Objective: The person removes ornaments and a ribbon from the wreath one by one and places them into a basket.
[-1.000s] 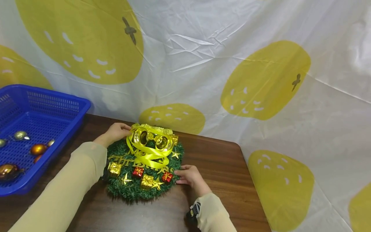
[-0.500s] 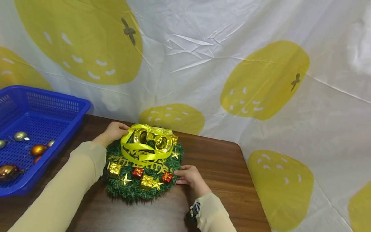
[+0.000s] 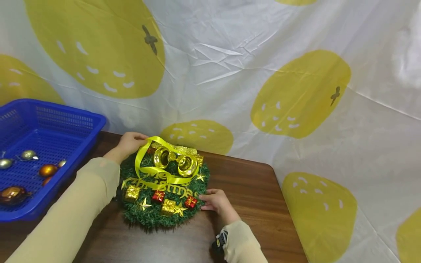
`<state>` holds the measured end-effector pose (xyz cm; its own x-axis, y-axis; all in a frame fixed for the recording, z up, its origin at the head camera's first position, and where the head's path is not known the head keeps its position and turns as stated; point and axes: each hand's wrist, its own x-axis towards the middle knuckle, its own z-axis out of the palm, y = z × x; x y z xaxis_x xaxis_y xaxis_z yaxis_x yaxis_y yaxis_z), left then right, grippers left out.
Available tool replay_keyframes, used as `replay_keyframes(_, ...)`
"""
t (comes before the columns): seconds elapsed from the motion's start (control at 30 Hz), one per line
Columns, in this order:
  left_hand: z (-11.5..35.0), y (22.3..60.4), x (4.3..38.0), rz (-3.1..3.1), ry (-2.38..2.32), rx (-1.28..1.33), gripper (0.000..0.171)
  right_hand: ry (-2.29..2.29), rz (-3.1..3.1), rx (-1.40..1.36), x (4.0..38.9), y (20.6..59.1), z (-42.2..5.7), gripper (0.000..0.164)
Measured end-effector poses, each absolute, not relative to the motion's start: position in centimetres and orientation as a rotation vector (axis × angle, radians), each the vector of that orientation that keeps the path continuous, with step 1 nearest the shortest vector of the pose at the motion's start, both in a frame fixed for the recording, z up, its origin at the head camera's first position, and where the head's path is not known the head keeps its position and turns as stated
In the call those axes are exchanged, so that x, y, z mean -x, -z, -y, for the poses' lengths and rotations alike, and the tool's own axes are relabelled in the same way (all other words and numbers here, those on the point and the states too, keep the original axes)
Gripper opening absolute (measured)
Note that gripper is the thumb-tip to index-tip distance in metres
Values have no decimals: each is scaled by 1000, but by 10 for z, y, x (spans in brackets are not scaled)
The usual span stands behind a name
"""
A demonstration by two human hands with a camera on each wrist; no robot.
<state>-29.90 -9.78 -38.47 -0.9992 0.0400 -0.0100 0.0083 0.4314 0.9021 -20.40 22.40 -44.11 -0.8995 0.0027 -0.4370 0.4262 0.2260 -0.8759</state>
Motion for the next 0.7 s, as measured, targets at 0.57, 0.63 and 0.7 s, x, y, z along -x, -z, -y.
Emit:
replay_keyframes(0.57, 109, 386, 322, -2566, -1888, -36, 28, 1708, -2198, -377, 207, 441, -228, 56)
replay_keyframes(0.63, 109, 387, 324, -2574, -1904, -45, 26, 1705, -2196, -374, 207, 440, -228, 56)
replay_keyframes(0.7, 108, 384, 322, -2573, -1915, -41, 27, 1708, -2195, -378, 207, 440, -229, 56)
